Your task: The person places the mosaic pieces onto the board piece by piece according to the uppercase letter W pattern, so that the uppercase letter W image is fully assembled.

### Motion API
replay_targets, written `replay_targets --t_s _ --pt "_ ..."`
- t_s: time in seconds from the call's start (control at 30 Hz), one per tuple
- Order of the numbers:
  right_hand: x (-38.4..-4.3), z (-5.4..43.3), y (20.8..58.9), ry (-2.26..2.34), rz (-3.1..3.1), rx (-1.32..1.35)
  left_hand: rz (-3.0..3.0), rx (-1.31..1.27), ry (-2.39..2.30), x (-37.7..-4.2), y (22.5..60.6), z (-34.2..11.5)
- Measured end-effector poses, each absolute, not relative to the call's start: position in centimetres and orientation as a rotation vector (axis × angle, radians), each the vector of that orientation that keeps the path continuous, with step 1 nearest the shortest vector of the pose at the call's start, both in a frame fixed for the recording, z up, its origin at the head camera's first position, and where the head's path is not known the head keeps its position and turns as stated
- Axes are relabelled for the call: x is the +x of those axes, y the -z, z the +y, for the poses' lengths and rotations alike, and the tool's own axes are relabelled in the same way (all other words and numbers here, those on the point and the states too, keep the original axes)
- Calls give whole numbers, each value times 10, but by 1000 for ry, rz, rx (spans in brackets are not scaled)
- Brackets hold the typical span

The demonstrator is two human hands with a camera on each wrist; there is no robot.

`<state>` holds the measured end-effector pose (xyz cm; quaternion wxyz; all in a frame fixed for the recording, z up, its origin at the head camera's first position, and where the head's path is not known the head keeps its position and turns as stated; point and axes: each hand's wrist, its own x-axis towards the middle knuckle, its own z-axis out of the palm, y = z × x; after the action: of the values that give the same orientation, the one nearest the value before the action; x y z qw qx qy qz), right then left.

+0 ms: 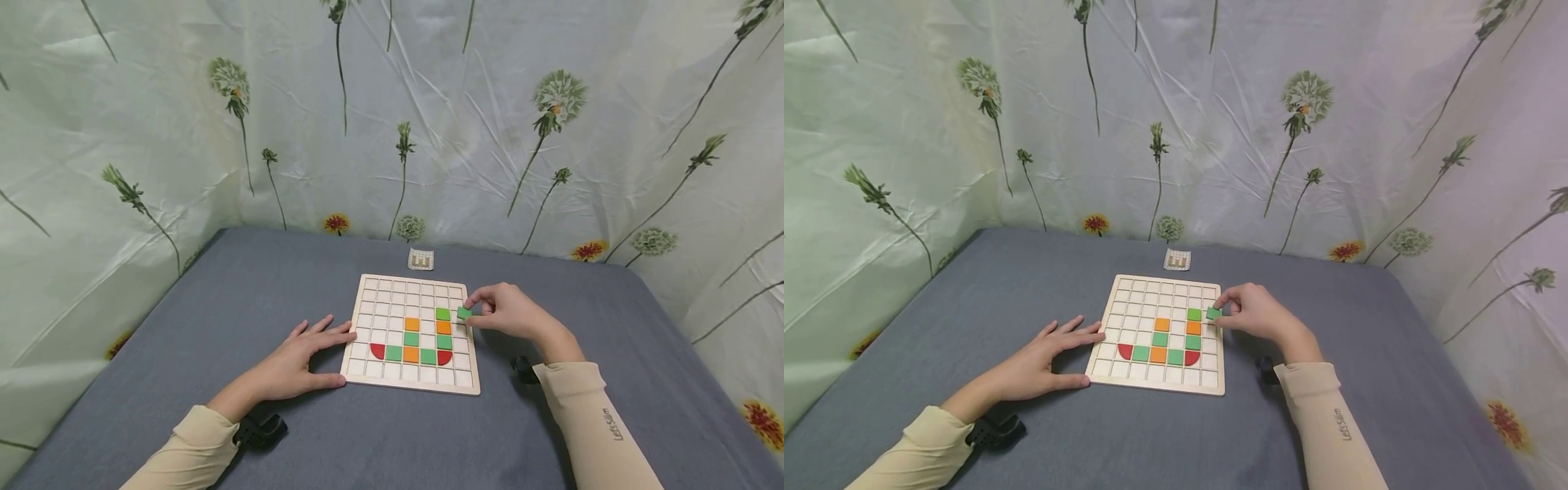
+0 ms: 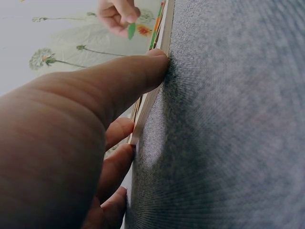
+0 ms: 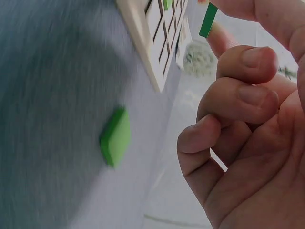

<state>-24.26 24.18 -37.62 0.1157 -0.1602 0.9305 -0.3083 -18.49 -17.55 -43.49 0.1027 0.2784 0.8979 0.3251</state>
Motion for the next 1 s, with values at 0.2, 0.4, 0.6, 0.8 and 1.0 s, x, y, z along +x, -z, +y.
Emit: replay_targets --t_s 0.2,0.4,0.6,0.8,1.0 --pt "-249 217 384 903 2675 -522 2644 817 -959 -185 436 -175" --pt "-251 192 385 899 2643 -586 2653 825 -967 -185 435 -175" --pt "-249 167 383 949 2582 -663 2655 829 -962 -186 435 -175" --pt "-248 145 384 923 2565 -695 2653 835 -956 -186 436 -176" --pt "-248 128 389 922 2546 -707 2648 841 -959 -187 436 -176"
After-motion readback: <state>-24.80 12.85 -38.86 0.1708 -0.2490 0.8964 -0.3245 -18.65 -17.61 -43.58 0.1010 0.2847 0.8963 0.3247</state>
